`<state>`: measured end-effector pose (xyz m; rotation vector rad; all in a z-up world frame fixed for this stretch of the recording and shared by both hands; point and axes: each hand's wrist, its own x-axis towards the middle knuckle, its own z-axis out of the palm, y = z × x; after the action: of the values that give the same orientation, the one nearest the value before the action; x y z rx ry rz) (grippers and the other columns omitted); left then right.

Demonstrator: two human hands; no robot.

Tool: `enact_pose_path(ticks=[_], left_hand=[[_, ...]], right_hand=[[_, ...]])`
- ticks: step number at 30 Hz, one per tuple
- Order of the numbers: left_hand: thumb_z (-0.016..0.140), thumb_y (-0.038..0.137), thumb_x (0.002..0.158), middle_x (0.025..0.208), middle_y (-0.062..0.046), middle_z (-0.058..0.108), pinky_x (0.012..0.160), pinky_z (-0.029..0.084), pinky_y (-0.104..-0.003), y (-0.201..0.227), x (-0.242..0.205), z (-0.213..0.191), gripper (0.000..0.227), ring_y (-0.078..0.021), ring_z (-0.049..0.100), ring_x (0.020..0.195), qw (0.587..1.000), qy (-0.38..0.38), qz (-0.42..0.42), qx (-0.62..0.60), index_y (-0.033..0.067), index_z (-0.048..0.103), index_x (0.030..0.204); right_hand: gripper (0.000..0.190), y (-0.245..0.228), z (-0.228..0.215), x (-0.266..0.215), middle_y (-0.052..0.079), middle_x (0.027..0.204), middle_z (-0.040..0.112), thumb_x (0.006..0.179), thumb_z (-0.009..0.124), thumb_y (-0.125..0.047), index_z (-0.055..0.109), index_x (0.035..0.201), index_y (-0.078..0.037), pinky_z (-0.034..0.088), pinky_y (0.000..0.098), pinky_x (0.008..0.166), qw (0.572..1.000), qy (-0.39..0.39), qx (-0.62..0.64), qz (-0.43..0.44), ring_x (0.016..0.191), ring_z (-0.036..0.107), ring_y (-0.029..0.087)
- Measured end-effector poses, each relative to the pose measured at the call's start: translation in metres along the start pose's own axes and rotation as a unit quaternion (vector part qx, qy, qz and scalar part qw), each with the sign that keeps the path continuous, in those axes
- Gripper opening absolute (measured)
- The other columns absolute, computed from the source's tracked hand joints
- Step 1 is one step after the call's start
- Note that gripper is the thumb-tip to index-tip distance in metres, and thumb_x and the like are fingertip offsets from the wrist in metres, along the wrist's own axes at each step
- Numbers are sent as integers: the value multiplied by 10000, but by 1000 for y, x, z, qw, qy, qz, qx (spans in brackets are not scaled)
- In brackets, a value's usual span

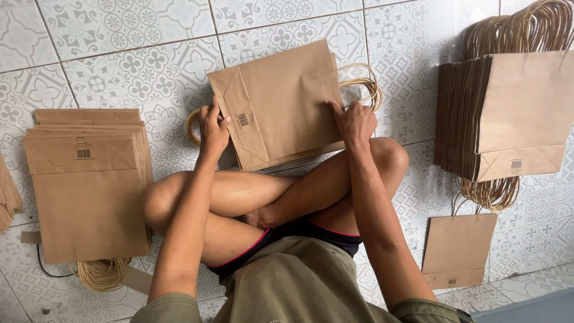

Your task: The person is manually unfolding the bottom of brown paper bags and then flattening them to prepare them for use or storage.

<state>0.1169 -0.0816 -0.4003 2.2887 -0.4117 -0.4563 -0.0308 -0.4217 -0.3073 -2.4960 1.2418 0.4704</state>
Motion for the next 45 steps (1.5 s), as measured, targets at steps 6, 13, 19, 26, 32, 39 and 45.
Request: enact_pose_path(ticks=[6,13,19,26,32,39,45], left_hand=[[730,83,899,1189,-145,509,955,485,-477,-5,1,7,672,-287,645,948,1000,0,-7,4,33,462,1513],[658,19,927,1227,-158,493,992,476,-442,-2,4,10,639,-283,636,975,1000,-4,-17,3,57,444,1528],[656,152,944,1295,-182,454,1116,386,-480,12,-4,9,685,-384,526,1253,999,-8,-36,15,88,387,1570],[633,178,964,1364,-201,416,1151,377,-490,9,-8,19,710,-417,466,1340,999,-8,-28,40,116,319,1598],[728,252,926,1338,-175,463,1131,422,-456,0,-13,26,747,-371,499,1327,993,48,-107,-22,192,318,1548],[695,381,970,1559,-239,388,1193,383,-538,57,-16,3,667,-436,472,1398,965,17,-224,-135,214,296,1478],[523,832,920,1576,-160,415,1153,415,-488,-23,-11,38,919,-321,462,1427,933,-75,-349,-53,190,293,1537]], right_hand=[[769,15,4,5,266,751,691,872,666,-785,772,770,-30,563,515,708,999,32,-11,37,800,721,505],[580,14,12,10,219,684,621,826,818,-623,674,735,-69,526,543,695,995,68,62,-33,763,692,499],[722,5,21,11,342,1115,675,934,757,-462,530,1364,72,535,572,905,986,-3,123,-113,1075,662,526],[707,-3,31,14,366,1139,680,965,708,-439,518,1395,89,532,585,920,982,-37,158,-99,1091,661,532],[882,19,63,39,373,1216,650,905,753,-609,524,1399,85,501,581,994,975,-53,202,-74,1149,631,539],[977,9,64,43,336,1268,635,872,741,-755,563,1371,66,467,575,1062,965,-81,249,-20,1222,585,522],[964,2,55,39,349,1275,624,855,804,-683,555,1375,90,457,585,1069,970,-80,230,-25,1226,578,536]])
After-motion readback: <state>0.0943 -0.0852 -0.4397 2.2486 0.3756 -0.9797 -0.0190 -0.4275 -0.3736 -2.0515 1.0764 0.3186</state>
